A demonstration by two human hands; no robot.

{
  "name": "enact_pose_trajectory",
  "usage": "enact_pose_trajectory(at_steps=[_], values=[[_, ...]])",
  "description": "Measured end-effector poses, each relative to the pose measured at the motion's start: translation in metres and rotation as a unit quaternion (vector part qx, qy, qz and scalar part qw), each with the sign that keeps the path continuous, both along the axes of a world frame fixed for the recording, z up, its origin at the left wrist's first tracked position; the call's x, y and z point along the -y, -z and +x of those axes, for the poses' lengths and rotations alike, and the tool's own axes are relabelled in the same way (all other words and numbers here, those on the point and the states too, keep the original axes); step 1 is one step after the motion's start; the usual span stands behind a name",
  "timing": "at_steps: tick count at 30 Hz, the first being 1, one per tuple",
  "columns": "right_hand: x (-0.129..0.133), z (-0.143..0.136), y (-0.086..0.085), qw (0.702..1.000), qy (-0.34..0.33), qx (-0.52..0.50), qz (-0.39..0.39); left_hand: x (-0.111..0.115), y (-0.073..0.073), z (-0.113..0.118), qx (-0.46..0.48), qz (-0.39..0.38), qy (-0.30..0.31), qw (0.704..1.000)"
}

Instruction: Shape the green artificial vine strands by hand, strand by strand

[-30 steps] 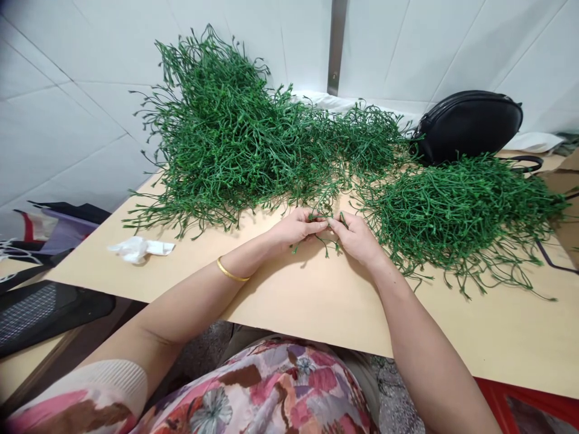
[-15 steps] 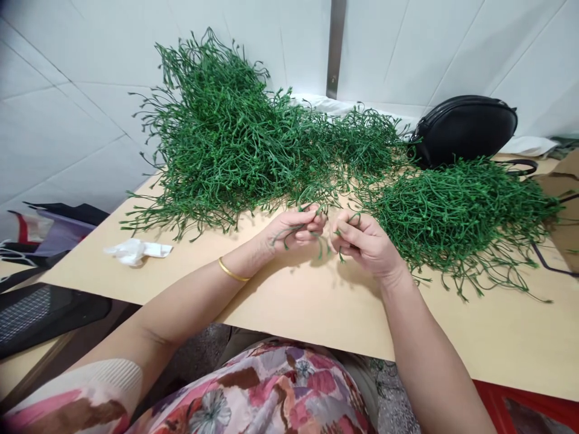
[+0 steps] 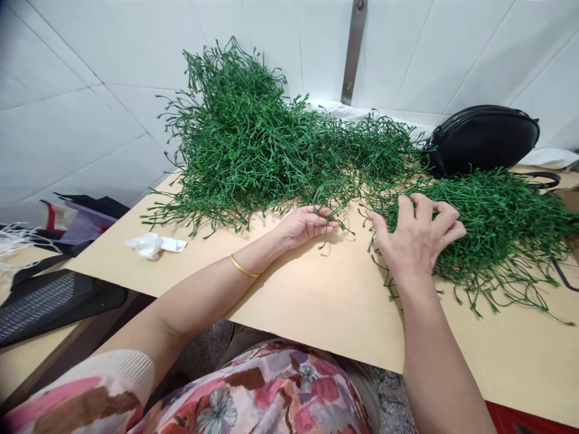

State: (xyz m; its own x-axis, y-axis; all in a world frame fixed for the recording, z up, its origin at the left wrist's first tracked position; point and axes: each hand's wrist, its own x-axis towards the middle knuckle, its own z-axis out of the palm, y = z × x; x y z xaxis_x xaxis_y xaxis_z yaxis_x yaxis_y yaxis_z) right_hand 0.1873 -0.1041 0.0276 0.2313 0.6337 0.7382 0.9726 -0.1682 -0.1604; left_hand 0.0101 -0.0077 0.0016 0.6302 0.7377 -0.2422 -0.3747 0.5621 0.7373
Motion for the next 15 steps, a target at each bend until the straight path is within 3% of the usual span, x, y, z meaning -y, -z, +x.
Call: enact_pose_trajectory(at_steps=[3, 5, 9, 15], values=[[-0.001, -0.01, 0.003, 0.999, -0.041, -0.005, 0.013, 0.001, 0.0, 0.001, -0.004, 0.019, -0.005, 1.0], [-0.002, -0.018, 0.005, 0.992, -0.115, -0.042, -0.029, 0.002, 0.0, 0.001, -0.003, 0.027, -0.009, 1.0], [-0.01, -0.031, 0.015, 0.949, -0.262, -0.127, -0.124, 0.004, 0.0, 0.001, -0.024, 0.044, 0.012, 0.999], [-0.015, -0.035, 0.024, 0.898, -0.299, -0.254, -0.202, 0.008, 0.003, 0.003, -0.046, 0.064, 0.049, 0.996]])
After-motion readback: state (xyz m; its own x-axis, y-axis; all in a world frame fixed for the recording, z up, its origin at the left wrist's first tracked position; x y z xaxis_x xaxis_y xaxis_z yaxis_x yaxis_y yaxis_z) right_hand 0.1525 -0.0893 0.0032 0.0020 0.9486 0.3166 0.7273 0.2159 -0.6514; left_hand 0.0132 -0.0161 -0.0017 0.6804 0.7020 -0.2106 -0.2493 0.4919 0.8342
